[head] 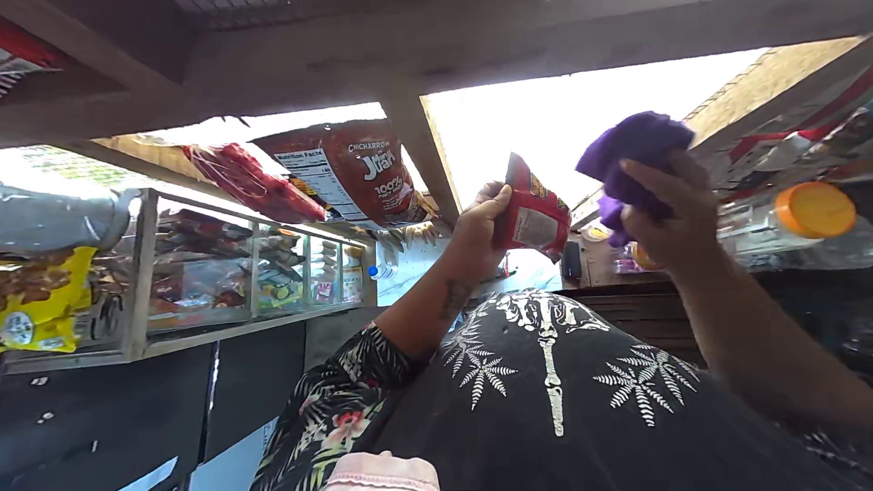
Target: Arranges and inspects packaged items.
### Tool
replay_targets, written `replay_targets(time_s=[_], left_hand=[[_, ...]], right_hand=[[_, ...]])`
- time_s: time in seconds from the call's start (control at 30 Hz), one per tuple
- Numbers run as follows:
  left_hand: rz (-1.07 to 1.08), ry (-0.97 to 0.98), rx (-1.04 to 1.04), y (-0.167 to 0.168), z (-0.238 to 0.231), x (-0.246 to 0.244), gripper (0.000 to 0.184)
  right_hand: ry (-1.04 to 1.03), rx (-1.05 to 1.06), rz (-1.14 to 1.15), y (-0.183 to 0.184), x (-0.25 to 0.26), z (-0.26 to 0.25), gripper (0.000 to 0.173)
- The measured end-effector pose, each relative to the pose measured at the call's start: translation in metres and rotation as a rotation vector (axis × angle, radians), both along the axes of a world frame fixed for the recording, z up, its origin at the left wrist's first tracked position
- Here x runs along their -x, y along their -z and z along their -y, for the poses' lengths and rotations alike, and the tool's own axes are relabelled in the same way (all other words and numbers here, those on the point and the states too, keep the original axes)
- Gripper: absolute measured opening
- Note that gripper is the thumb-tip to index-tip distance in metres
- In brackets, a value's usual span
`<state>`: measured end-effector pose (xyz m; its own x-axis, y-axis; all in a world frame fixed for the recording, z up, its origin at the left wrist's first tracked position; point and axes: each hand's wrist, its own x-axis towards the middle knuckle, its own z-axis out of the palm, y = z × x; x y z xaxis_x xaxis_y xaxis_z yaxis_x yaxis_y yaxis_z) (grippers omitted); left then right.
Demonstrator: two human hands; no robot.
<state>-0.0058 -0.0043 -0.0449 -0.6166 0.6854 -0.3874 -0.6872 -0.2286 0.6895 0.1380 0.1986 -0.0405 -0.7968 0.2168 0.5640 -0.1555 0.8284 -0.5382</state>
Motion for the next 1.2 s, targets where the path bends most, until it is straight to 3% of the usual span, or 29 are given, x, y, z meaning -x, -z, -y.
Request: replay_targets(time_s=[0.07,0.17,0.3,0.4,0.47,0.53,0.6,0.67,0.7,0.77,0.83,0.9,0.97,1.07,1.13,1.2], left_hand=[[0.039,0.066,-0.096,0.002,-0.006,-0.005,0.02],[0.115,-0.029,-0.124,-0.003,-0.01,-0.007,0.021],[0.058,-0.117,0.009,-0.001,-0.005,0.004,0.017],[0.044,-0.066,-0.037,0.002,-0.005,0.002,0.017],[0.086,-0.044,-0.116,0.0,-0.006,-0.002,0.018],[0.155,-0.083,-0.128,-0.009,-0.004,-0.005,0.022],[0.079,-0.099,-0.034,-0.014,0.001,0.002,0.02],[0.018,-0.091,-0.014,-0.012,0.007,0.01,0.024],[0.001,-0.09,-0.034,-0.012,0.011,0.013,0.024],[-0.037,-0.099,-0.068,-0.016,0.019,0.014,0.023],[-0.068,-0.108,-0.077,-0.021,0.024,0.017,0.024],[-0.123,-0.054,-0.089,-0.021,0.027,0.02,0.021],[-0.221,0.056,-0.126,-0.017,0.028,0.019,0.019],[-0.364,0.21,-0.179,-0.01,0.025,0.018,0.018],[-0.438,0.249,-0.198,-0.006,0.02,0.018,0.016],[-0.522,0.221,-0.19,0.001,0.016,0.019,0.015]], right_hand=[[-0.071,-0.028,0.065,-0.004,0.023,0.033,0.042],[-0.152,-0.167,0.031,0.012,0.037,0.071,0.026],[-0.451,-0.136,0.07,0.008,0.027,0.057,0.023],[-0.397,0.047,0.028,-0.012,0.033,0.036,0.019],[-0.323,0.006,-0.028,-0.012,0.044,0.041,0.03],[-0.328,-0.164,-0.047,0.01,0.046,0.058,0.032],[-0.359,-0.345,-0.122,0.048,0.033,0.062,0.02],[-0.378,-0.459,-0.125,0.089,0.014,0.043,0.012],[-0.35,-0.48,-0.027,0.108,0.003,0.029,0.015],[-0.195,-0.324,0.308,0.13,-0.013,0.006,0.034],[0.063,0.104,0.504,0.134,-0.02,-0.011,0.046],[0.279,0.608,0.582,0.114,-0.019,-0.019,0.05],[0.325,1.045,0.489,0.088,-0.011,-0.019,0.051],[-0.04,1.396,0.25,0.066,-0.002,-0.02,0.048],[-0.412,1.378,0.203,0.06,0.001,-0.023,0.082],[-0.613,1.285,0.212,0.054,0.002,-0.017,0.084]])
